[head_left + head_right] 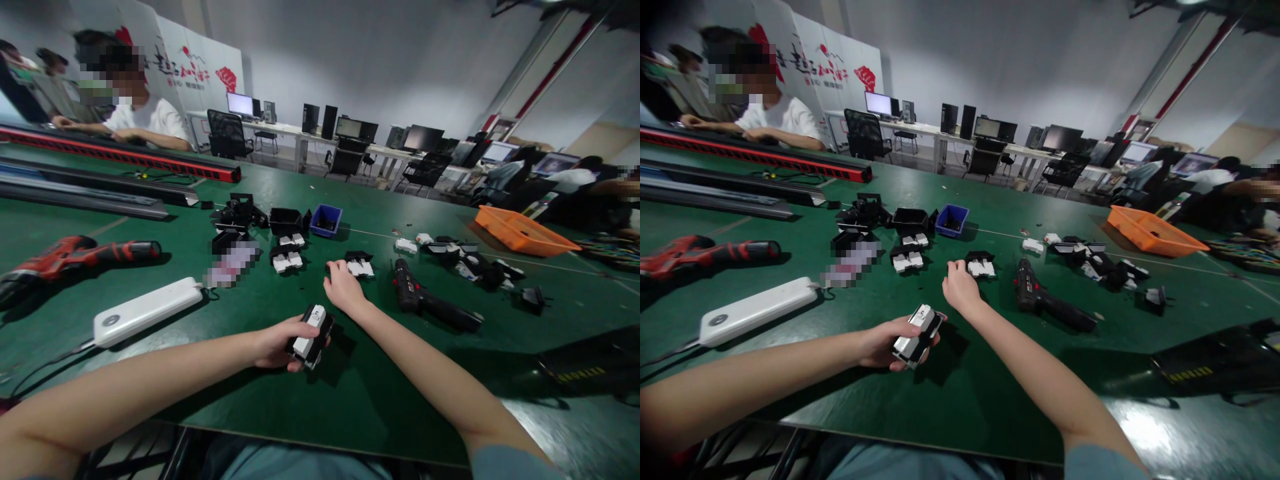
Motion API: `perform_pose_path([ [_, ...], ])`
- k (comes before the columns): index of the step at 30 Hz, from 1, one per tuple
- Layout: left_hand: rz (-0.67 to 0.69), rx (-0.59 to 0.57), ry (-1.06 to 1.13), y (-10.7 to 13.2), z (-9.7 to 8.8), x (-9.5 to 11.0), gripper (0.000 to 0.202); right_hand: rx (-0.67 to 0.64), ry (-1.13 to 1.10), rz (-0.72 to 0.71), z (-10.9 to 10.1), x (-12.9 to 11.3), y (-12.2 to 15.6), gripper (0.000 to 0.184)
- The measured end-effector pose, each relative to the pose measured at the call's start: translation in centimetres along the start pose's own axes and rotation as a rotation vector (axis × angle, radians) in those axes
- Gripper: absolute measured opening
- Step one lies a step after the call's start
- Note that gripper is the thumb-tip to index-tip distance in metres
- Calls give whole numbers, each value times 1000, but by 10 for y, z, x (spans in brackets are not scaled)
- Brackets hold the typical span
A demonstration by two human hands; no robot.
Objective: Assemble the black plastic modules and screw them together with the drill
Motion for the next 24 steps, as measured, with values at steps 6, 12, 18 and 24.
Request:
perform_pose_path([
  [6,55,-27,7,1,-9,2,72,-38,25,8,7,0,-15,23],
  [12,63,-31,-44,5,-8,8,82,-57,-272,-37,-5,13,6,20],
  [18,217,180,-176,-2,-15,16,62,-135,-918,120,2,32,25,26],
  [24,412,431,-509,-16,-27,24,71,-97,-1128,173,-4,27,27,27],
])
Point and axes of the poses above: each hand's wrist, its own y-axis away from the middle knuckle, its own z-axis out of the palm, x = y × z, the point moved 1 cm from there along -y, towards the middle knuckle, and after that the axes turned 7 degrees about z, right-handed, at the moved point
